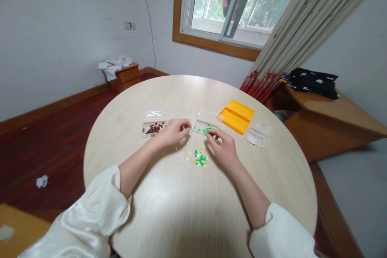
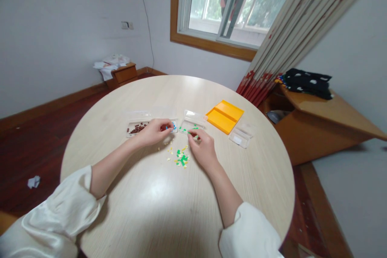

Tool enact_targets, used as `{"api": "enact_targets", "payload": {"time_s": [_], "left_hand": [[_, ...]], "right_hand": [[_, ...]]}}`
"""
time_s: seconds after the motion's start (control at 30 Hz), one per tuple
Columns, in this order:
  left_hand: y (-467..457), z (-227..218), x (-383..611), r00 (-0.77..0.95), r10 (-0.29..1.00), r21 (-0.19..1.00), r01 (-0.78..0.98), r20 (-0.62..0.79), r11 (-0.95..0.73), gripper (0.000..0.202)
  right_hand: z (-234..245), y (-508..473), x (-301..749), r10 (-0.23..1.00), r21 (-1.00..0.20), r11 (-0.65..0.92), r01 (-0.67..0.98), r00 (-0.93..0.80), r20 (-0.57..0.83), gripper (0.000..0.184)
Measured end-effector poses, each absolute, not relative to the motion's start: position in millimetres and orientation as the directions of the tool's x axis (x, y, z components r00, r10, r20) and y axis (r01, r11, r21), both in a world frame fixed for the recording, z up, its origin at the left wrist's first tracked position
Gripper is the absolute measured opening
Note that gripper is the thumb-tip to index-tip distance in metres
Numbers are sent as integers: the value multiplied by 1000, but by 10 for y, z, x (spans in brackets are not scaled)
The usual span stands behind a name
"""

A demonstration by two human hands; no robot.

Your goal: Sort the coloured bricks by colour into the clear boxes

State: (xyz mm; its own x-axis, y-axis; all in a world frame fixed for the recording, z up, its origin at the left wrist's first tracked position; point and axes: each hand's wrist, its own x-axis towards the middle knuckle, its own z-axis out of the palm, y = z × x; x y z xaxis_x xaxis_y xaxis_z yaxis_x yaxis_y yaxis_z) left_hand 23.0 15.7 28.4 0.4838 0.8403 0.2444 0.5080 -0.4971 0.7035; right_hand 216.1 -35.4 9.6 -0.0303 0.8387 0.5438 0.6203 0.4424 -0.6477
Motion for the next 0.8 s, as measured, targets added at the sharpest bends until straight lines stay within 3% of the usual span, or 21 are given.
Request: {"api": "enact_targets", "payload": {"time_s": [0.13,0.27,0.6,0.8], "left_hand": [[154,250,247,518,823,683,516,232,-517,14],[144,227,259,539,814,688,507,218,-520,15],[126,242,267,493,832,698,502,255,-511,14],[85,268,336,461,848,831,339,262,-441,4]], "right_hand": [[6,-229,2288,815,-673,372,639,123,567,21],[-80,-144,2358,798,-682,361,636,168,579,31],[-39,-204,2304,742,-539,456,708,32,670,30],[48,-337,2115,694,-443,629,639,-205,690,22]]}}
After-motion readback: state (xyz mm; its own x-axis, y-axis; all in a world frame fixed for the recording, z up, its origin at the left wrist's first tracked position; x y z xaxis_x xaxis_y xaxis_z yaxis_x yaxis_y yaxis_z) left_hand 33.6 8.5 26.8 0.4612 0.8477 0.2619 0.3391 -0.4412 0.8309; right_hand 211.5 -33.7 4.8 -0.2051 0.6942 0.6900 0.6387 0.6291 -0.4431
